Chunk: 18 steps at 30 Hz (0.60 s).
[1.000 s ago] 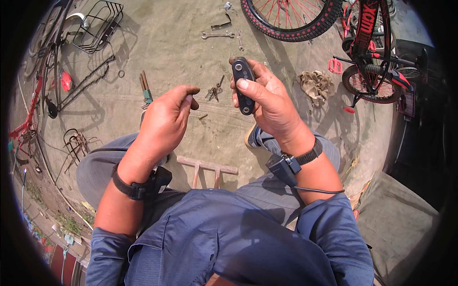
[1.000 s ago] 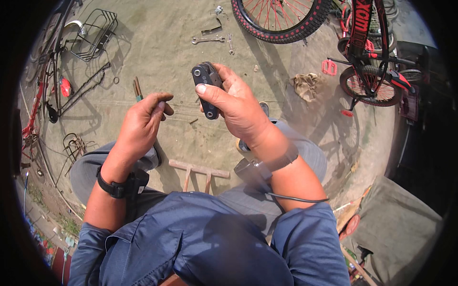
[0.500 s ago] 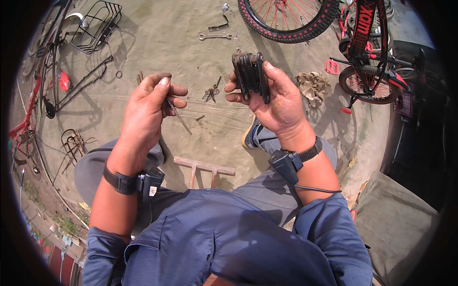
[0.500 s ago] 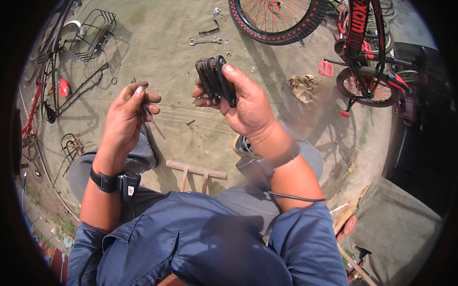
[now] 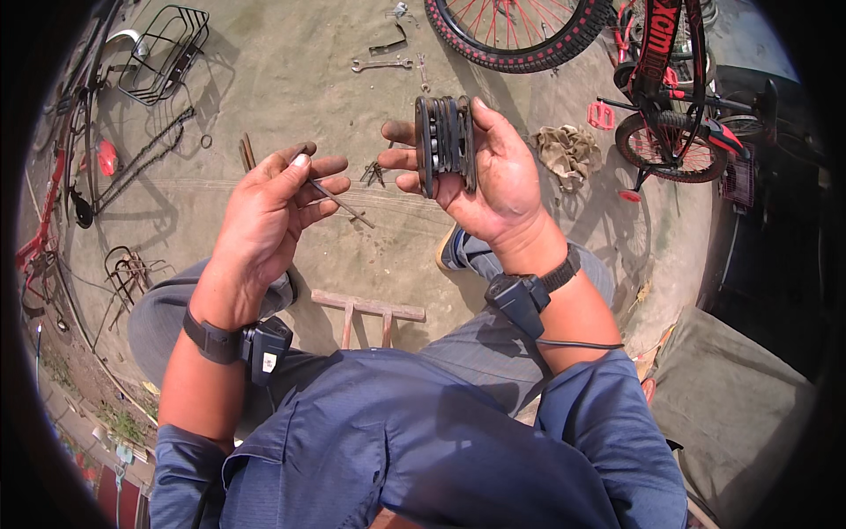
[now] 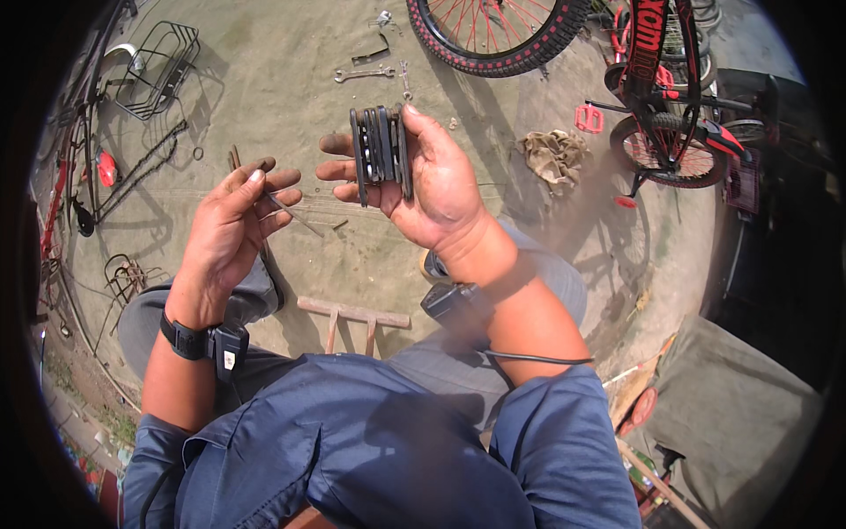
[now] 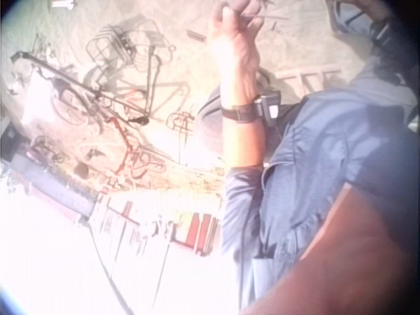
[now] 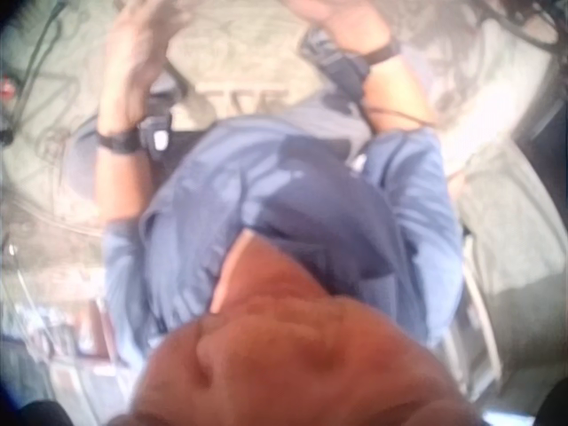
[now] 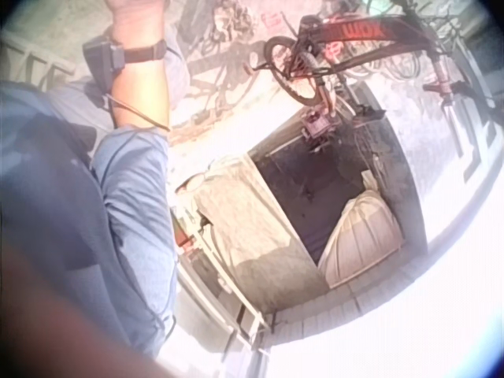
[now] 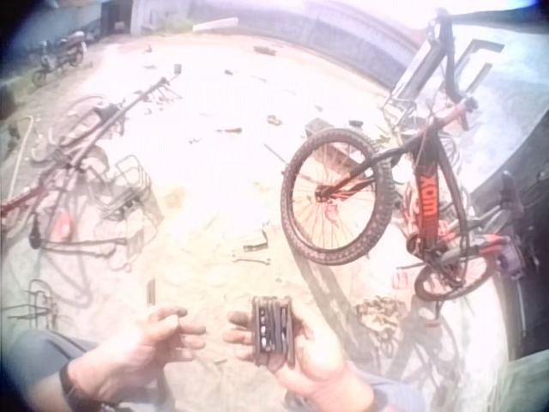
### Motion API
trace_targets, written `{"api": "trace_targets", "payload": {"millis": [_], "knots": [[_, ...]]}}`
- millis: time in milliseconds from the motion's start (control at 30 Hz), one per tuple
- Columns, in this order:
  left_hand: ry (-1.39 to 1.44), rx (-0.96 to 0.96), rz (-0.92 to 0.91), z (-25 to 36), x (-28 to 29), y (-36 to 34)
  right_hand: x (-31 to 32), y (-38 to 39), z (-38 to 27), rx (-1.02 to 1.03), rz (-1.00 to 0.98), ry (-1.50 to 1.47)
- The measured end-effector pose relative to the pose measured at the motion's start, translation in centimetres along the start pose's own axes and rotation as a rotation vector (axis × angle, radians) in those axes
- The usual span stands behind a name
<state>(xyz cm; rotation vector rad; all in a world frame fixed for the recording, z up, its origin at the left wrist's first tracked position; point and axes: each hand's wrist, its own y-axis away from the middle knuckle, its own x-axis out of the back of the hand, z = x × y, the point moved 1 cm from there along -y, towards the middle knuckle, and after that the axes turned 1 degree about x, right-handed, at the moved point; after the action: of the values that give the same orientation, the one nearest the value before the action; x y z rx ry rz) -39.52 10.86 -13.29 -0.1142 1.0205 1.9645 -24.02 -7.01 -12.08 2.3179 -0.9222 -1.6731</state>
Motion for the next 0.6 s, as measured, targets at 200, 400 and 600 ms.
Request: {"api": "trace_targets", "payload": {"millis": [200,400,600], "knots": [[-0.168,0.000,-0.087,-0.6,0.0,0.1,0.9,-0.3,0.0,-0.015,-0.106,-0.016],[-0.811,-0.415,-0.036,0.2,-0.3,0.8,0.8,-0.1,0.7,-0.088,-0.074,0.040],[-0.981,-0.592,-0.046,0.2,-0.9,1.2,0.6,0.0,1.3,-0.148,-0.050,0.103]]}}
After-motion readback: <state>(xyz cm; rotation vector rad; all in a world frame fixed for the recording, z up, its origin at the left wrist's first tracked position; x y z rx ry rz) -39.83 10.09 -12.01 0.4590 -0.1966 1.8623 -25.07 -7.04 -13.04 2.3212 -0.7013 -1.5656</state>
